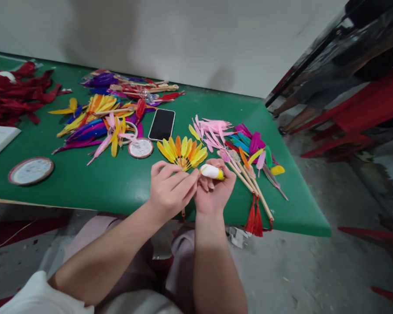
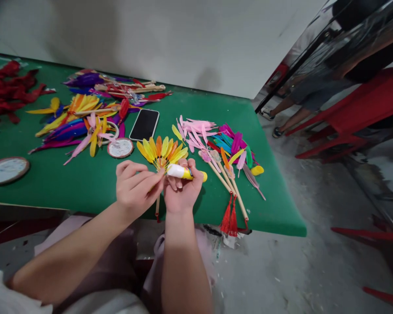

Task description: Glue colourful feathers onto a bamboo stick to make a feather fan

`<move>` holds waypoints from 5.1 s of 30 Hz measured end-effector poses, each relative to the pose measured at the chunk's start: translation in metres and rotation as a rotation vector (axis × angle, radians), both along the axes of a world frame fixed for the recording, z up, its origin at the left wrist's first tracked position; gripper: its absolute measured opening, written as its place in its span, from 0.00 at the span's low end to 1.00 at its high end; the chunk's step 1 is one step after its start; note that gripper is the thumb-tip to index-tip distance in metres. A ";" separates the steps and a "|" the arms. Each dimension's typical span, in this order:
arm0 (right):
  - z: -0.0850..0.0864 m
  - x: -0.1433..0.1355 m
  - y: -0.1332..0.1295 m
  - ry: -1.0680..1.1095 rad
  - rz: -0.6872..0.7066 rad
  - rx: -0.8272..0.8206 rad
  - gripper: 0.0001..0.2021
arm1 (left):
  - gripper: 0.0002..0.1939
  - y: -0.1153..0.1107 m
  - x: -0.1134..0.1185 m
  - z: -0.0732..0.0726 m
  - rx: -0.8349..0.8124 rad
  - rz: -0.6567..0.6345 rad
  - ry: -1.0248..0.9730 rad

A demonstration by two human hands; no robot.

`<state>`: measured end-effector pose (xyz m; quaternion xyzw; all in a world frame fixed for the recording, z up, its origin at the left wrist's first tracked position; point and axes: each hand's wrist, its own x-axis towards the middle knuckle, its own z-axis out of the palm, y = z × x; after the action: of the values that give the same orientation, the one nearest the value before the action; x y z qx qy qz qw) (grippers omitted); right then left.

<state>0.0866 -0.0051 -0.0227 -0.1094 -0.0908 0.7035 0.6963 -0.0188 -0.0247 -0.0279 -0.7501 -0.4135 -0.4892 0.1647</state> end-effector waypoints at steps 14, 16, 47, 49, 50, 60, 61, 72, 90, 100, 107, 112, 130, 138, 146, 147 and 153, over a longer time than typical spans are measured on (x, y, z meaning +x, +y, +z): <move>0.001 -0.001 -0.001 -0.118 -0.038 -0.049 0.04 | 0.08 0.000 0.000 0.001 -0.008 0.002 -0.002; 0.002 -0.001 -0.001 -0.111 -0.039 -0.048 0.05 | 0.08 0.000 0.000 0.000 -0.008 0.001 0.002; 0.001 0.005 0.000 -0.133 -0.095 -0.110 0.02 | 0.11 -0.002 -0.002 0.002 -0.030 -0.055 -0.044; 0.001 0.010 0.002 -0.095 -0.102 -0.136 0.02 | 0.09 -0.003 -0.005 0.006 -0.062 -0.042 -0.151; 0.001 0.013 0.002 -0.071 -0.114 -0.134 0.02 | 0.08 -0.003 -0.006 0.007 -0.121 -0.044 -0.236; 0.005 0.028 -0.001 -0.168 -0.156 -0.146 0.18 | 0.05 0.000 -0.005 0.017 -0.898 -0.267 -0.959; 0.005 0.028 -0.002 -0.191 -0.149 -0.153 0.19 | 0.05 0.001 -0.005 0.017 -0.925 -0.268 -0.982; 0.002 0.033 0.000 -0.409 -0.152 -0.297 0.09 | 0.08 0.021 -0.035 0.011 -0.968 -0.132 -0.708; -0.016 0.046 0.009 -1.716 -0.614 -0.232 0.23 | 0.13 0.033 -0.067 -0.006 -0.857 -0.154 -0.145; -0.024 0.052 0.013 -2.062 -0.535 -0.218 0.18 | 0.14 0.034 -0.071 0.004 -0.972 -0.312 -0.427; -0.029 0.054 0.015 -2.042 -0.547 -0.174 0.23 | 0.13 0.032 -0.068 0.010 -1.084 -0.401 -0.730; -0.011 0.049 0.002 -1.836 -0.644 -0.113 0.33 | 0.14 0.035 -0.074 0.007 -1.153 -0.364 -0.642; -0.018 0.003 -0.013 -2.429 0.091 0.165 0.11 | 0.19 0.059 -0.084 -0.003 -1.291 -0.234 -0.505; -0.020 0.005 -0.013 -2.403 0.103 0.173 0.12 | 0.22 0.061 -0.085 -0.006 -1.318 -0.256 -0.515; -0.017 0.007 -0.015 -2.035 -0.221 0.162 0.13 | 0.18 0.049 -0.089 0.005 -1.081 -0.382 -0.435; -0.015 0.007 -0.015 -1.947 -0.315 0.172 0.12 | 0.16 0.046 -0.089 0.007 -1.022 -0.371 -0.390; -0.010 0.007 -0.014 -1.647 -0.495 0.209 0.08 | 0.06 0.035 -0.087 0.017 -0.541 -0.313 -0.037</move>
<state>0.0939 -0.0190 -0.0326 -0.5360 -0.6041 0.2166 0.5486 -0.1062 0.0102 -0.0113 -0.8121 -0.4112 -0.3945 -0.1258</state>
